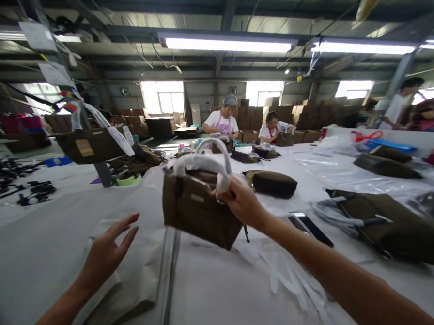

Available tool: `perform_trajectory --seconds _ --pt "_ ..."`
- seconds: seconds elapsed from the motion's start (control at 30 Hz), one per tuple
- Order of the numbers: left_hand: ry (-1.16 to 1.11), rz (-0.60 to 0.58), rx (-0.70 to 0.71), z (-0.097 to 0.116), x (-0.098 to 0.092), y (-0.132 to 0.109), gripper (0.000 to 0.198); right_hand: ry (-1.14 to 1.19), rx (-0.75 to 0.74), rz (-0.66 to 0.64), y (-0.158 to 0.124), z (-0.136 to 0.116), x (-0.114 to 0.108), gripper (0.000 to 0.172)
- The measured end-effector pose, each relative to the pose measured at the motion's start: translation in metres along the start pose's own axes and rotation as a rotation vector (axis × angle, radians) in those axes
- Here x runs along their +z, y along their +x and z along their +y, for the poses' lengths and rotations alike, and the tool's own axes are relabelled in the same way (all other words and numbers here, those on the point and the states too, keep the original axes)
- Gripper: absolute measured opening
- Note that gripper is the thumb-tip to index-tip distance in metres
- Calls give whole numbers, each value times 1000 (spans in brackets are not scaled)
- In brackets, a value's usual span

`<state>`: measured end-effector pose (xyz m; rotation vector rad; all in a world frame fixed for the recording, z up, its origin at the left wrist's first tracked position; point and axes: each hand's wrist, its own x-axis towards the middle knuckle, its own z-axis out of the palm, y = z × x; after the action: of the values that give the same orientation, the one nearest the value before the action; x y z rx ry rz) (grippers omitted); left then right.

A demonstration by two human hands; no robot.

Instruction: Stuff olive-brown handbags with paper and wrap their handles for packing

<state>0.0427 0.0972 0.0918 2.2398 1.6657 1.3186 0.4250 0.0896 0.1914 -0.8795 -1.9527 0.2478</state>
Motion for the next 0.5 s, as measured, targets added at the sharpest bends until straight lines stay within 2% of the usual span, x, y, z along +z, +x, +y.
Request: perform_trajectory --seconds 0.07,0.1,0.13,0.2,0.27,0.33,0.4,0.43,0.5 --pt "-181 103 47 51 -15 -12 36 5 -43 -148 -53 -28 10 10" --pt "-255 100 77 73 -21 -20 31 39 -51 -194 -77 -40 16 13" --pt "-320 -17 99 93 -27 -28 27 62 -36 -227 -99 -52 19 16" --pt "-385 -444 130 121 -36 -43 27 70 4 -232 -134 -75 22 21" --pt "-344 -847 133 137 -40 -53 30 35 -1 -228 -157 -94 17 23" --pt "-284 -1076 124 145 -39 -57 31 -8 -37 -257 -171 -110 10 24" --pt "-247 -1151 115 148 -35 -57 28 -83 -23 -306 -181 -121 5 23" --pt "-229 -1162 128 150 -32 -56 34 -147 4 -333 -185 -125 5 27" --pt "-167 -1143 184 155 -25 -54 54 -286 40 -379 -193 -129 10 46"
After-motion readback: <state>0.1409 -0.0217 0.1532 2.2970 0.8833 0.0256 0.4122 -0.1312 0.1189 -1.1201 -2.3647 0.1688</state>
